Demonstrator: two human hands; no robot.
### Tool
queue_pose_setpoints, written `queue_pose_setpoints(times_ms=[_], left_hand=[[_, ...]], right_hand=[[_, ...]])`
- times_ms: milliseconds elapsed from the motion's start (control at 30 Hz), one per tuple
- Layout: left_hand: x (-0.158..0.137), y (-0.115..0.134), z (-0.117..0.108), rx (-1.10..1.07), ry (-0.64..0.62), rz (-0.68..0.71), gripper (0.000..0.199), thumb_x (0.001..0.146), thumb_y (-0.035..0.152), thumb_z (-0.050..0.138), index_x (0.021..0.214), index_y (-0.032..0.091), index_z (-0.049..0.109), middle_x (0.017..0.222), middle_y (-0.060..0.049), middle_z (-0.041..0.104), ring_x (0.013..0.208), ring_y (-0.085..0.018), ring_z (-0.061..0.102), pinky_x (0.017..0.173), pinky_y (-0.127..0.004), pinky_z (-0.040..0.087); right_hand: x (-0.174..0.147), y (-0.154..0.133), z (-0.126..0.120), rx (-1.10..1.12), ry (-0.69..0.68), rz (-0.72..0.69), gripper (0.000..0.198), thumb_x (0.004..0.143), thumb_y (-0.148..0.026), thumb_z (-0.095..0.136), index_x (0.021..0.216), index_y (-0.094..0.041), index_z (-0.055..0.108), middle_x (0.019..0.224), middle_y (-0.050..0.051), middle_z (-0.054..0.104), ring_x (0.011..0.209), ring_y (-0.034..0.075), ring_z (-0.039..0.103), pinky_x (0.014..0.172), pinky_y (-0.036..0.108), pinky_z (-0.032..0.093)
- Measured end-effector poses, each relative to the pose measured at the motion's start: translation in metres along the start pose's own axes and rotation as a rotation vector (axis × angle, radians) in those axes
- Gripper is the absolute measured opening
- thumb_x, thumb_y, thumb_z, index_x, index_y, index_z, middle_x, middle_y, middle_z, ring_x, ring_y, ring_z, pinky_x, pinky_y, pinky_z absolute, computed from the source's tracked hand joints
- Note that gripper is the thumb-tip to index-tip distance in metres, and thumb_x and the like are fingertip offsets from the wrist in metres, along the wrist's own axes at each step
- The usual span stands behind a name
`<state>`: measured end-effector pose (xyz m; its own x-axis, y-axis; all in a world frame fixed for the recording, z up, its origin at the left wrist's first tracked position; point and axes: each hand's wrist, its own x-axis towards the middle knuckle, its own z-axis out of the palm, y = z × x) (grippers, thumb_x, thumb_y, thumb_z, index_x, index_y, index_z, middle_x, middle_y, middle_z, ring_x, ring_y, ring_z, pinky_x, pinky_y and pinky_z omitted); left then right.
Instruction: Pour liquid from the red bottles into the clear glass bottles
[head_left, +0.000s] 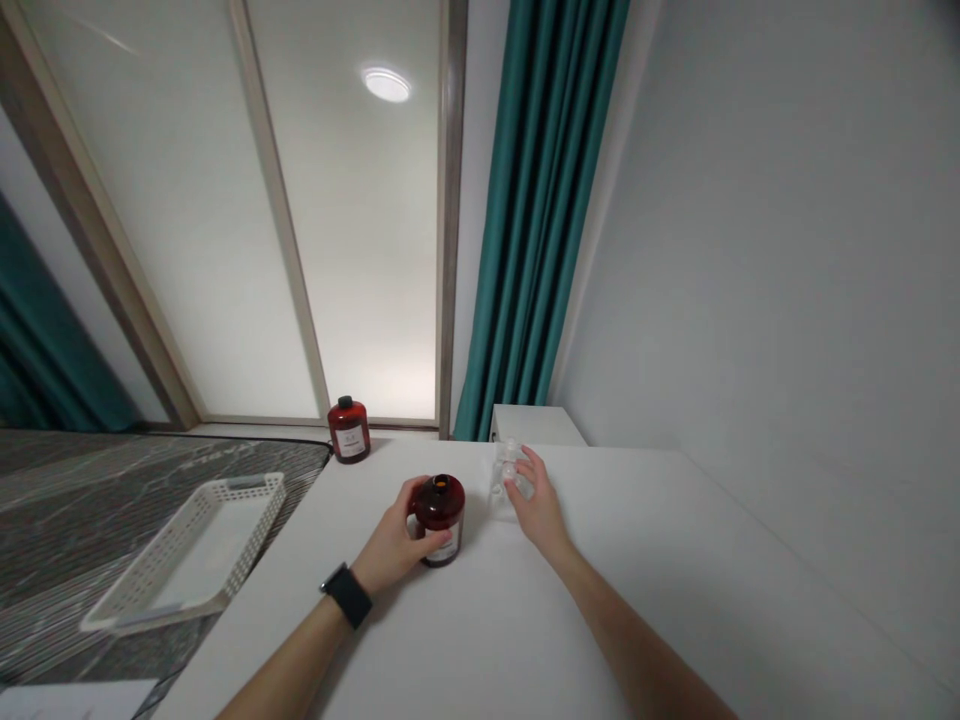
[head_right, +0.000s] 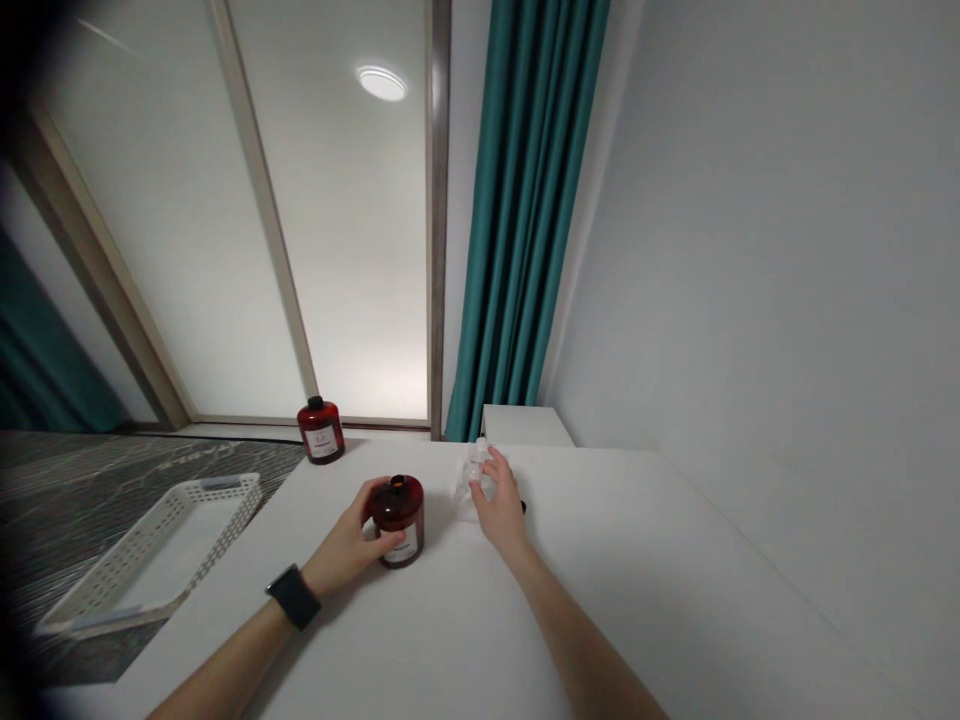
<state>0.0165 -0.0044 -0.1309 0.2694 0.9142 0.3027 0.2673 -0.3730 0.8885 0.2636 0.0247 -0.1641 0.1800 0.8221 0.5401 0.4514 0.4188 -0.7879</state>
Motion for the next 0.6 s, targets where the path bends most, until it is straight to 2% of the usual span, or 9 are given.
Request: queue_pose_setpoints(times_ms=[133,267,367,433,500,600], left_hand=[[0.0,0.0,0.0,0.02,-0.006,-0.006,0.063,0.072,0.024,0.074,0.126,0.02,0.043,0.124,-0.011,0.064,0.116,-0.029,0.061,0.107,-0.048,0.043],[0.0,-0.003,-0.001,0.027,-0.006,-0.005,0.065,0.072,0.025,0.075,0.127,0.02,0.042,0.126,-0.011,0.063,0.117,-0.029,0.061,0.106,-0.047,0.043],[0.0,-0.005,-0.001,0.031,-0.01,-0.01,0.065,0.072,0.025,0.075,0.128,0.02,0.042,0.125,-0.011,0.064,0.116,-0.029,0.061,0.106,-0.046,0.044],[0.0,-0.005,-0.001,0.033,-0.011,-0.005,0.065,0.072,0.025,0.075,0.128,0.02,0.042,0.125,-0.011,0.063,0.116,-0.029,0.061,0.107,-0.046,0.043],[0.0,-0.005,0.0,0.031,-0.01,0.001,0.065,0.072,0.026,0.075,0.128,0.02,0.042,0.126,-0.011,0.063,0.117,-0.029,0.06,0.107,-0.047,0.043],[0.0,-0.005,0.0,0.024,-0.009,0.0,0.065,0.073,0.027,0.075,0.129,0.019,0.042,0.126,-0.012,0.063,0.118,-0.03,0.06,0.107,-0.048,0.043]], right_hand=[[0.001,0.004,-0.002,-0.063,-0.04,-0.057,0.054,0.087,-0.029,0.057,0.139,-0.021,0.041,0.118,0.013,0.067,0.119,0.027,0.059,0.105,0.053,0.04],[0.003,0.001,-0.031,-0.168,-0.101,-0.136,0.054,0.077,-0.021,0.06,0.13,-0.022,0.051,0.133,0.012,0.056,0.131,0.029,0.045,0.111,0.052,0.033],[0.003,0.004,-0.062,-0.252,-0.162,-0.17,0.048,0.075,-0.015,0.054,0.122,-0.024,0.056,0.128,0.009,0.057,0.126,0.027,0.047,0.111,0.049,0.034],[0.001,0.01,-0.078,-0.317,-0.198,-0.157,0.043,0.075,-0.013,0.052,0.117,-0.023,0.059,0.119,0.009,0.06,0.116,0.027,0.052,0.105,0.048,0.039],[-0.002,0.019,-0.086,-0.384,-0.244,-0.128,0.038,0.076,-0.015,0.054,0.112,-0.023,0.062,0.11,0.008,0.062,0.106,0.027,0.056,0.097,0.047,0.043],[-0.008,0.033,-0.083,-0.482,-0.306,-0.077,0.03,0.076,-0.019,0.06,0.105,-0.023,0.065,0.103,0.008,0.063,0.099,0.028,0.057,0.091,0.045,0.044]])
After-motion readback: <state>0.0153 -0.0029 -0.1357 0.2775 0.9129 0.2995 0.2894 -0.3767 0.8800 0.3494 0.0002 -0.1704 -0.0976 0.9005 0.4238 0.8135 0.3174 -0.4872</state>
